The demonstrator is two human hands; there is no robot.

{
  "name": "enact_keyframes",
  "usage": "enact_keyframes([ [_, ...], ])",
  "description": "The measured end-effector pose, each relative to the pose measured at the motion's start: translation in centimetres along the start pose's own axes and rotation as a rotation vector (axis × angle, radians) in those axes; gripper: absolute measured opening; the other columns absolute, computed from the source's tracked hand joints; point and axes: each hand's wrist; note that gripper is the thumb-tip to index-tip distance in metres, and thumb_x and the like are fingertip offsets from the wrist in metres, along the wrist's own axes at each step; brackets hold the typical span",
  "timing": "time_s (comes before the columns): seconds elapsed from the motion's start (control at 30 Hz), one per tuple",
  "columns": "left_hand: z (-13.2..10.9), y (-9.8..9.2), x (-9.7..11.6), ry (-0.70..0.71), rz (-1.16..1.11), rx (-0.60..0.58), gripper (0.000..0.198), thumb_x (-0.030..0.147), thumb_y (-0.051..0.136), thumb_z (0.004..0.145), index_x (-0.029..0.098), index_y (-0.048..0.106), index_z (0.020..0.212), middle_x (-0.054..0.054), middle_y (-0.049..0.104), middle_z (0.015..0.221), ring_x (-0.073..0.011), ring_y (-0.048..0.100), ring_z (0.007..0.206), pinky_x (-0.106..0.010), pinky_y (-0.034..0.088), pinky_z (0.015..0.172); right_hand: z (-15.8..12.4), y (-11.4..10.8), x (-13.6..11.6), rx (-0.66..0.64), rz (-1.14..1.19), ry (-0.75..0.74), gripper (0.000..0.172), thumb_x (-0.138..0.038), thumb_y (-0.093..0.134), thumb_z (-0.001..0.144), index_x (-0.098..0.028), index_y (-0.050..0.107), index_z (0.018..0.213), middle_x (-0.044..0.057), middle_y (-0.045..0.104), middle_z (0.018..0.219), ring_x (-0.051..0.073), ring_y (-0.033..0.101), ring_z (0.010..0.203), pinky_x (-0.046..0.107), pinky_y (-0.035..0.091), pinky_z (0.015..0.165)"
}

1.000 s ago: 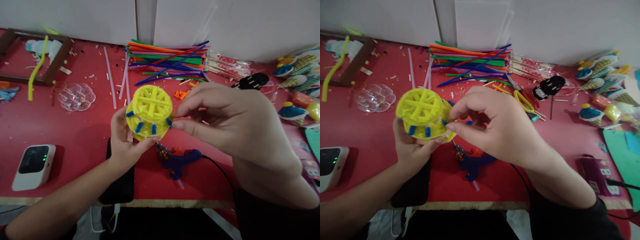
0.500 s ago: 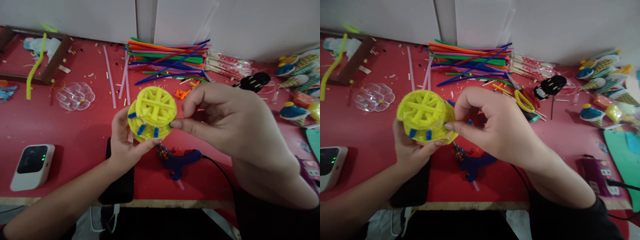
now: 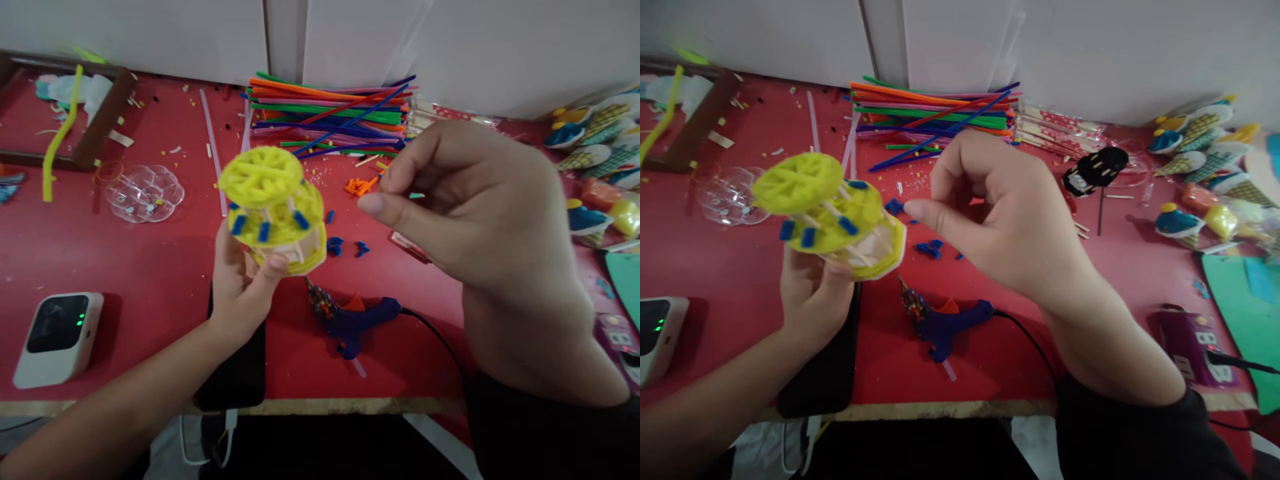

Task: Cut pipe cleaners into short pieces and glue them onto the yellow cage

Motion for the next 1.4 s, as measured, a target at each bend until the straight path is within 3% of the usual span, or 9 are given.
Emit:
enact_keyframes([
  [0.1, 0.6, 0.3, 0.2, -0.13, -0.145, 0.122, 0.018, 0.038, 0.068, 0.095, 0.027, 0.073, 0.108, -0.004, 0.075, 0.116, -0.0195, 0.071, 0.112, -0.034, 0.06, 0.095, 0.8, 0.4, 1.9, -0.082, -0.303, -0.012, 0.006, -0.023, 0.065, 0.092, -0.024, 0.062, 0.086, 0.001, 0.069, 0.083, 0.019, 0.064, 0.073, 0.033, 0.048, 0.066],
  [0.23, 1.6, 0.7, 1.2, -0.34, -0.357, 0.183, 0.014, 0.038, 0.069, 0.094, 0.025, 0.075, 0.093, -0.002, 0.077, 0.104, -0.0148, 0.073, 0.091, -0.02, 0.058, 0.064, 1.7, 1.9, 4.6, -0.494, -0.627, -0.098, 0.024, -0.009, 0.046, 0.094, -0.017, 0.068, 0.094, 0.01, 0.075, 0.096, 0.024, 0.068, 0.089, 0.033, 0.043, 0.075],
  [0.3, 2.0, 0.8, 1.7, -0.409, -0.437, 0.203, 0.011, 0.027, 0.065, 0.092, 0.023, 0.075, 0.096, -0.003, 0.077, 0.103, -0.0163, 0.074, 0.092, -0.021, 0.059, 0.067, 1.9, 2.8, 5.4, -0.651, -0.593, -0.134, 0.026, -0.008, 0.044, 0.094, -0.015, 0.069, 0.095, 0.011, 0.075, 0.099, 0.024, 0.068, 0.09, 0.033, 0.043, 0.076],
  [0.37, 2.2, 0.8, 2.1, -0.453, -0.487, 0.22, 0.023, 0.016, 0.063, 0.082, 0.023, 0.074, 0.102, -0.004, 0.078, 0.097, -0.0189, 0.075, 0.095, -0.024, 0.061, 0.075, 2.0, 3.5, 5.9, -0.714, -0.513, -0.164, 0.026, -0.01, 0.045, 0.094, -0.014, 0.071, 0.098, 0.013, 0.074, 0.103, 0.023, 0.068, 0.093, 0.033, 0.045, 0.081],
  [0.47, 2.4, 0.9, 2.3, -0.482, -0.524, 0.23, 0.043, 0.01, 0.059, 0.073, 0.026, 0.072, 0.111, -0.003, 0.078, 0.092, -0.0199, 0.075, 0.092, -0.026, 0.061, 0.077, 2.1, 4.2, 6.1, -0.707, -0.449, -0.202, 0.024, -0.017, 0.05, 0.097, -0.013, 0.073, 0.102, 0.013, 0.074, 0.107, 0.024, 0.067, 0.099, 0.035, 0.047, 0.089],
  [0.63, 2.5, 1.0, 2.4, -0.484, -0.504, 0.222, 0.046, 0.013, 0.057, 0.077, 0.029, 0.067, 0.119, -0.003, 0.078, 0.1, -0.0201, 0.074, 0.097, -0.027, 0.06, 0.081, 1.9, 4.9, 6.3, -0.706, -0.468, -0.221, 0.019, -0.018, 0.055, 0.095, -0.014, 0.073, 0.098, 0.015, 0.074, 0.107, 0.026, 0.067, 0.1, 0.037, 0.048, 0.091],
  [0.9, 2.4, 1.4, 2.8, -0.541, -0.369, 0.311, 0.037, 0.019, 0.058, 0.075, 0.026, 0.066, 0.11, -0.004, 0.078, 0.099, -0.0245, 0.075, 0.101, -0.035, 0.061, 0.085, 2.4, 3.0, 6.4, -0.56, -0.413, -0.089, 0.019, -0.012, 0.055, 0.088, -0.015, 0.069, 0.101, 0.006, 0.074, 0.089, 0.018, 0.064, 0.077, 0.027, 0.041, 0.069],
  [1.2, 2.3, 1.3, 2.6, -0.513, -0.375, 0.304, 0.032, 0.019, 0.058, 0.078, 0.027, 0.068, 0.108, -0.003, 0.078, 0.096, -0.0225, 0.075, 0.093, -0.033, 0.063, 0.079, 3.1, 0.8, 6.8, -0.688, -0.648, -0.086, 0.027, -0.017, 0.047, 0.089, -0.018, 0.074, 0.09, 0.008, 0.076, 0.09, 0.019, 0.065, 0.079, 0.03, 0.04, 0.071],
  [1.4, 2.3, 1.0, 2.4, -0.513, -0.372, 0.27, 0.026, 0.023, 0.064, 0.076, 0.027, 0.069, 0.1, -0.003, 0.077, 0.093, -0.024, 0.075, 0.094, -0.037, 0.063, 0.084, 2.8, 0.7, 7.1, -0.744, -0.641, -0.08, 0.031, -0.011, 0.045, 0.086, -0.019, 0.075, 0.089, 0.008, 0.078, 0.089, 0.021, 0.066, 0.078, 0.033, 0.043, 0.074],
])
Point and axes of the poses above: each hand's wrist, its own z-axis towards the middle knuckle, its own y-axis out of the palm, x = y × z
